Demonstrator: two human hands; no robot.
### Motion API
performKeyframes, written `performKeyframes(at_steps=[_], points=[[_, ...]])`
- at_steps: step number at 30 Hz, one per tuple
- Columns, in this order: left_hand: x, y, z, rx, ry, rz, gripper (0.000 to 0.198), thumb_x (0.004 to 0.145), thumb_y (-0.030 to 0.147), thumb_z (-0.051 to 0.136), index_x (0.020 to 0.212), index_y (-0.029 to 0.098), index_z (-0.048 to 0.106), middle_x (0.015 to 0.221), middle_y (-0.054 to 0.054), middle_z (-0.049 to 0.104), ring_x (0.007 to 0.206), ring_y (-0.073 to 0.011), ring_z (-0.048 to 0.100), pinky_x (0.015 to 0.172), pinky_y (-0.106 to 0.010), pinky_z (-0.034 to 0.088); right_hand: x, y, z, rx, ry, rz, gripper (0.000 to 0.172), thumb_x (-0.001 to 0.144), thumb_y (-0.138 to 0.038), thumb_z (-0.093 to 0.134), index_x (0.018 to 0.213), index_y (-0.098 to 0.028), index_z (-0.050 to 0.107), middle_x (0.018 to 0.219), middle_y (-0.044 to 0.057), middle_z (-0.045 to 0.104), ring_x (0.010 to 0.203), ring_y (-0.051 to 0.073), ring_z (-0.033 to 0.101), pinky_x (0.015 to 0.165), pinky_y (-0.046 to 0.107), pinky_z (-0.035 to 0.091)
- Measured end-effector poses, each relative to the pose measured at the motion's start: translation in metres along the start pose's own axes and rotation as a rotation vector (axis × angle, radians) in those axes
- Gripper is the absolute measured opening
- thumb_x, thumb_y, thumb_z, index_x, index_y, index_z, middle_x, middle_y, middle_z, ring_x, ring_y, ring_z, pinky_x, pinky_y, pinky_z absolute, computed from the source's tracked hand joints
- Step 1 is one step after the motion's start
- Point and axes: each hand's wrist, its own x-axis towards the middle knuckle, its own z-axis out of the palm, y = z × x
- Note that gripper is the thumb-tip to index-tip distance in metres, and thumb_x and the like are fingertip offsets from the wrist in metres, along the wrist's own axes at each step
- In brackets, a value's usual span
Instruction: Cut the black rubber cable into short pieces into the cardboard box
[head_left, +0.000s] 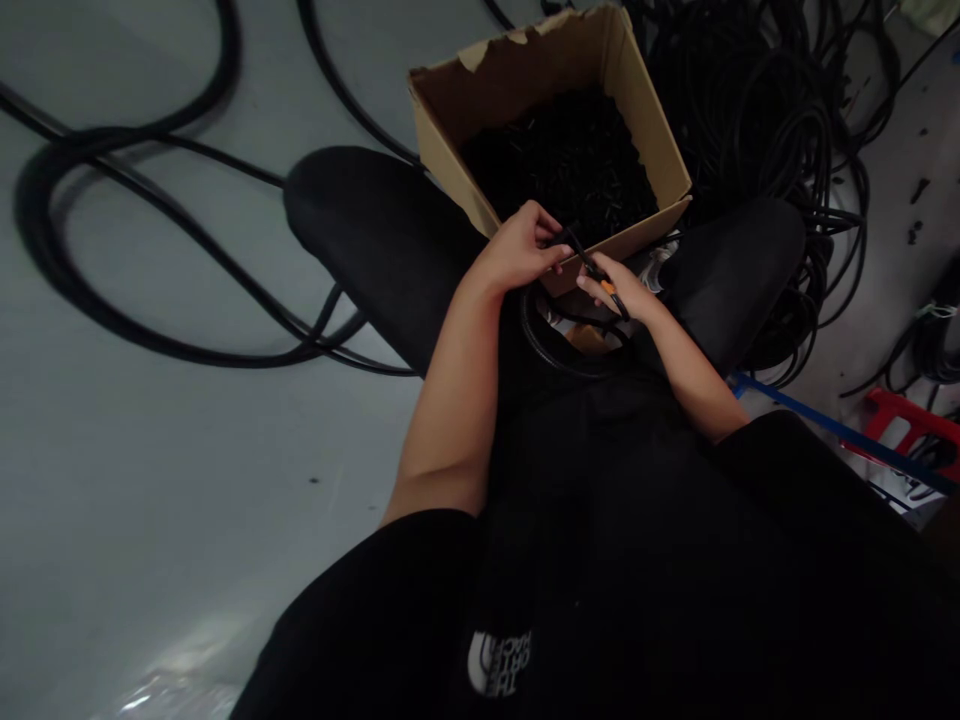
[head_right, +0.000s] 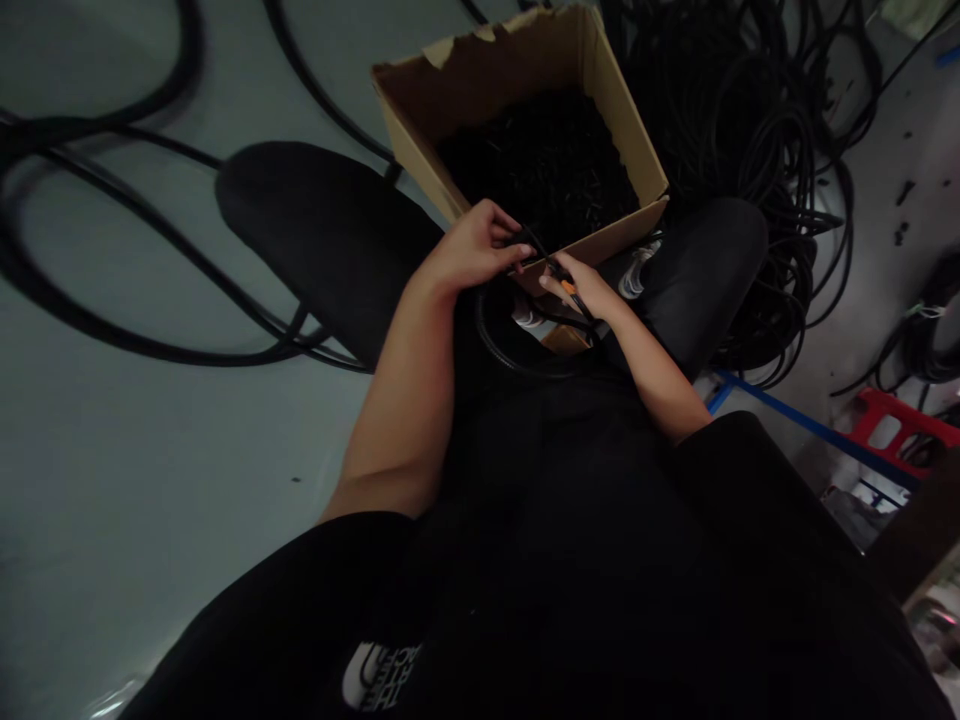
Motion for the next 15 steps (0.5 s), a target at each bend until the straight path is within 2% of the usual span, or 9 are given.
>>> performKeyframes(at_steps=[2,4,7,9,12,15], points=[[0.000,0.002,0.000,0.001,-0.002,0.002,0.072,0.097,0.045,0.107,0.154,0.023,0.069,0.105,-0.006,0.080,0.112,-0.0384,0.092,0.101,-0.054,0.079,0.001,0.004,-0.001,-0.008,0.025,0.011,0.068,0.112,-0.090,0.081,0.129,-0.024,0.072,0.105,0.004,0.073,0.091,0.024,0.073,0.085,0.041,0.074],[0.000,0.003,0.000,0.004,-0.015,-0.002,0.070,0.098,0.050,0.106,0.152,0.023,0.069,0.102,-0.004,0.077,0.105,-0.0357,0.091,0.095,-0.049,0.078,0.003,0.009,-0.003,-0.005,0.106,0.032,0.072,0.112,-0.094,0.080,0.129,-0.025,0.072,0.103,0.004,0.071,0.091,0.025,0.074,0.084,0.041,0.073],[0.000,0.003,-0.003,-0.008,-0.044,0.014,0.067,0.100,0.058,0.105,0.148,0.025,0.072,0.097,-0.002,0.072,0.094,-0.0312,0.089,0.086,-0.043,0.075,0.007,0.012,-0.008,0.037,0.252,0.080,0.073,0.113,-0.096,0.078,0.130,-0.025,0.073,0.099,0.004,0.068,0.089,0.024,0.073,0.083,0.042,0.073],[-0.001,0.007,-0.005,-0.016,-0.046,0.042,0.069,0.098,0.063,0.106,0.146,0.027,0.073,0.094,-0.001,0.070,0.093,-0.0305,0.087,0.085,-0.042,0.075,0.008,0.010,-0.010,0.071,0.305,0.105,0.072,0.113,-0.095,0.079,0.132,-0.026,0.074,0.099,0.004,0.067,0.088,0.024,0.073,0.083,0.042,0.074],[-0.004,0.016,-0.005,0.001,-0.024,0.070,0.070,0.097,0.066,0.107,0.147,0.028,0.075,0.091,0.000,0.068,0.095,-0.0308,0.086,0.088,-0.042,0.074,0.005,0.000,-0.010,0.100,0.307,0.116,0.070,0.112,-0.093,0.083,0.131,-0.026,0.074,0.104,0.005,0.070,0.094,0.025,0.073,0.086,0.043,0.076],[-0.005,0.020,-0.005,0.034,-0.012,0.064,0.063,0.099,0.061,0.103,0.145,0.027,0.077,0.089,0.000,0.068,0.092,-0.0296,0.083,0.087,-0.042,0.073,0.000,-0.015,-0.008,0.106,0.259,0.090,0.066,0.112,-0.091,0.083,0.128,-0.027,0.073,0.110,0.007,0.072,0.100,0.025,0.074,0.092,0.043,0.077]])
